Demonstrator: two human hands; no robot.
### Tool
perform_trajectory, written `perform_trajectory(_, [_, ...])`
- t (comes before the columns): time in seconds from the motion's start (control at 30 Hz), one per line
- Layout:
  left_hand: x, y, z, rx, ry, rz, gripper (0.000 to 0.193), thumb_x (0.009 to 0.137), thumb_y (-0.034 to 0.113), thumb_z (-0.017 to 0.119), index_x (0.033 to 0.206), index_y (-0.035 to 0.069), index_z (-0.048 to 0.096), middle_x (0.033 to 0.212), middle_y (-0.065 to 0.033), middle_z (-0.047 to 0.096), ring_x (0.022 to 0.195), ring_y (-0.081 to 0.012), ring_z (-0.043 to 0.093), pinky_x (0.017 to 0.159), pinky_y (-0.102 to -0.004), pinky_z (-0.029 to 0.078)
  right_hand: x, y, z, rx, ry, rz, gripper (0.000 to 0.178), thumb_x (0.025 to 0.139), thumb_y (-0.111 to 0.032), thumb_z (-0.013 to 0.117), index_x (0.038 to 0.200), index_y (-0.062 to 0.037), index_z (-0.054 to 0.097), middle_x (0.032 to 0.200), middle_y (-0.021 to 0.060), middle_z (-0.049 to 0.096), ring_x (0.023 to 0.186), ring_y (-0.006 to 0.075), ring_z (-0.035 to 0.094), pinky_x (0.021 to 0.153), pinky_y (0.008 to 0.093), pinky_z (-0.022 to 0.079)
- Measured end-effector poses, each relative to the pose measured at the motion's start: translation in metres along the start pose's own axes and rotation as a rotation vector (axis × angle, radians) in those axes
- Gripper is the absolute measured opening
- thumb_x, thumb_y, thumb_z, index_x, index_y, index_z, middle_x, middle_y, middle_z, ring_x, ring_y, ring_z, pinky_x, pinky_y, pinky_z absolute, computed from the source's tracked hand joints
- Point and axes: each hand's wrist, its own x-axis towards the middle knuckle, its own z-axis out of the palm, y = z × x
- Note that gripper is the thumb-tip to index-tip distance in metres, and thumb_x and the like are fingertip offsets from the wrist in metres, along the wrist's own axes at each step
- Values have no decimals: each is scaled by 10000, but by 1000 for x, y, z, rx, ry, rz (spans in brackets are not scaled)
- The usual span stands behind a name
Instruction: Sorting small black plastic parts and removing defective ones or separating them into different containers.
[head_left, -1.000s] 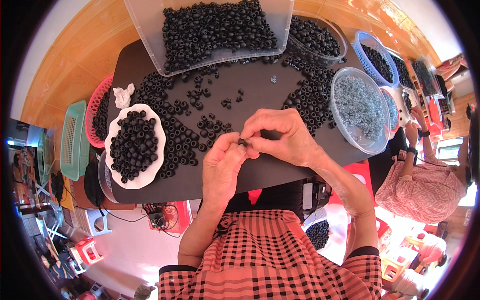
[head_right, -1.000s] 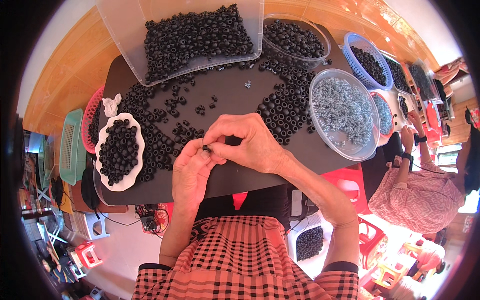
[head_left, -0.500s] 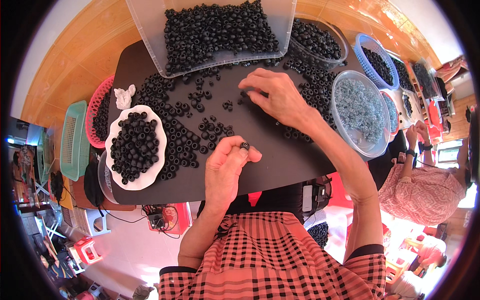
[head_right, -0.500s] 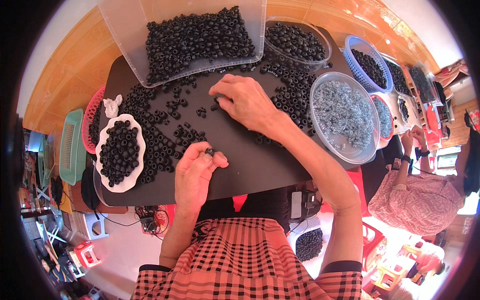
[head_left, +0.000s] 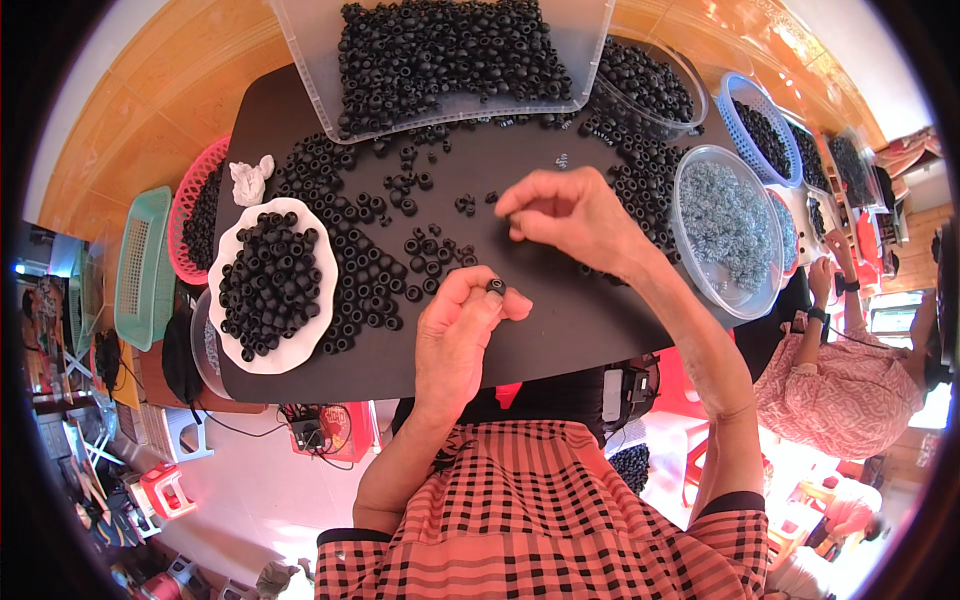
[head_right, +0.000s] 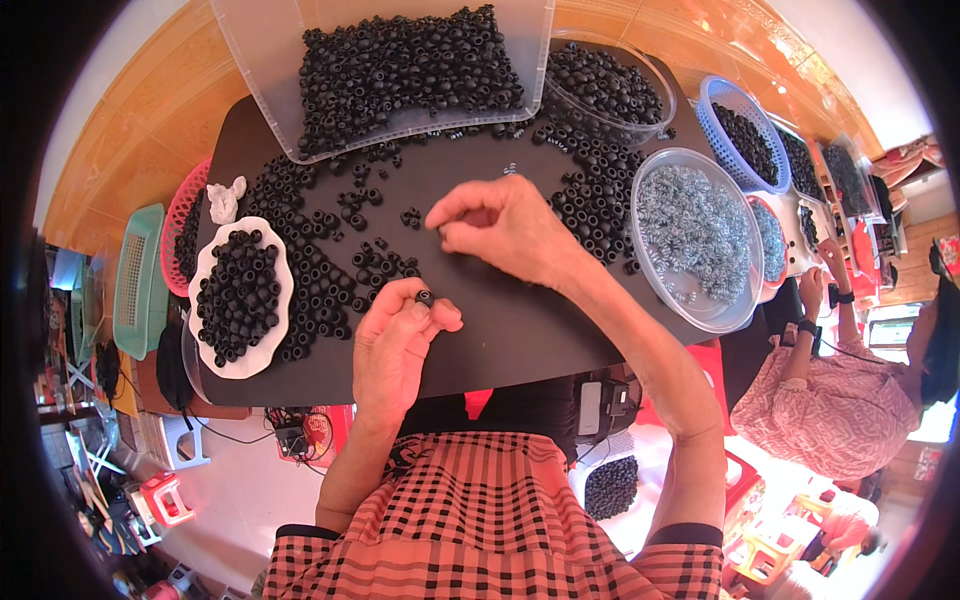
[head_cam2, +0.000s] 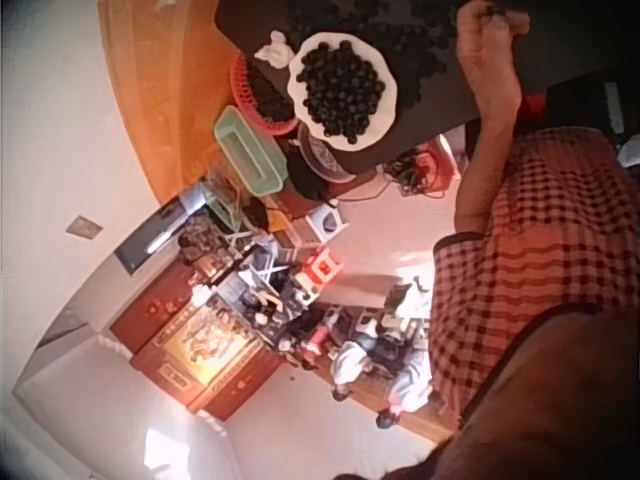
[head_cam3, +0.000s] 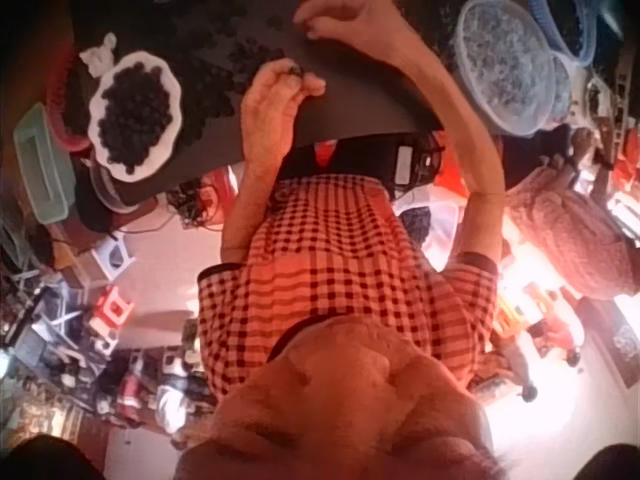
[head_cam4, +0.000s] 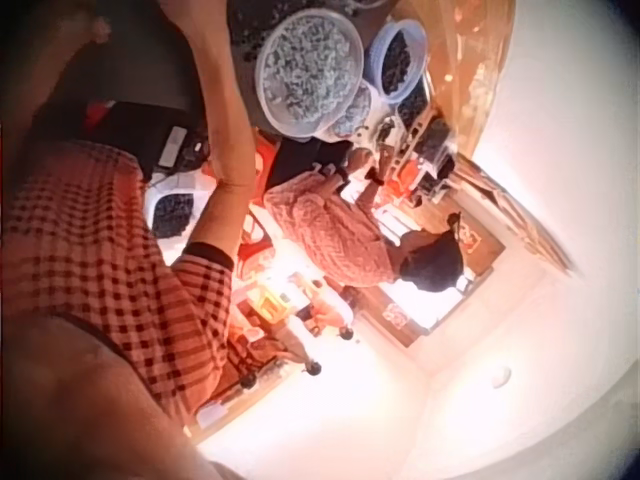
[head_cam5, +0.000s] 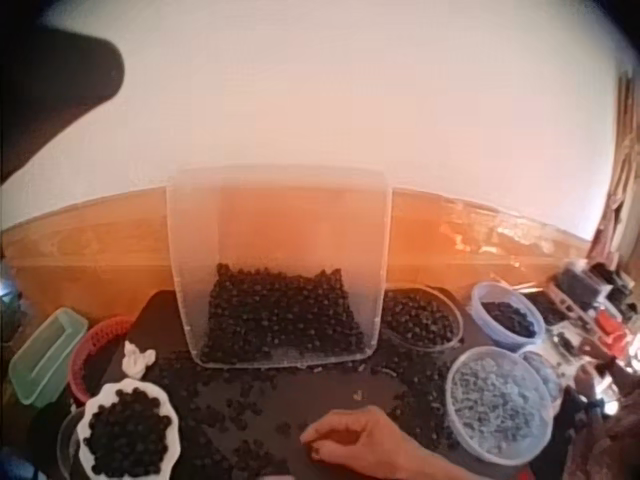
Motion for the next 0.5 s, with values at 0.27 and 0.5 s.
perform_trajectory(0.27, [1,-2,2,121,-12,51,186,967,63,514,1122,-27,561,914,-80,668,880,-130,625,870,-284,486,-38,-1,14,200,-53,-39,132,841,12,617,943,-16,696,768,19,683,723,59,622,666,218,500])
perform_trajectory(0.5, [1,-4,5,157,17,45,191,960,40,514,1131,-25,572,917,-77,645,867,-142,619,856,-299,504,-43,7,22,95,41,-232,159,804,29,620,921,-30,711,748,38,672,668,79,627,634,219,500])
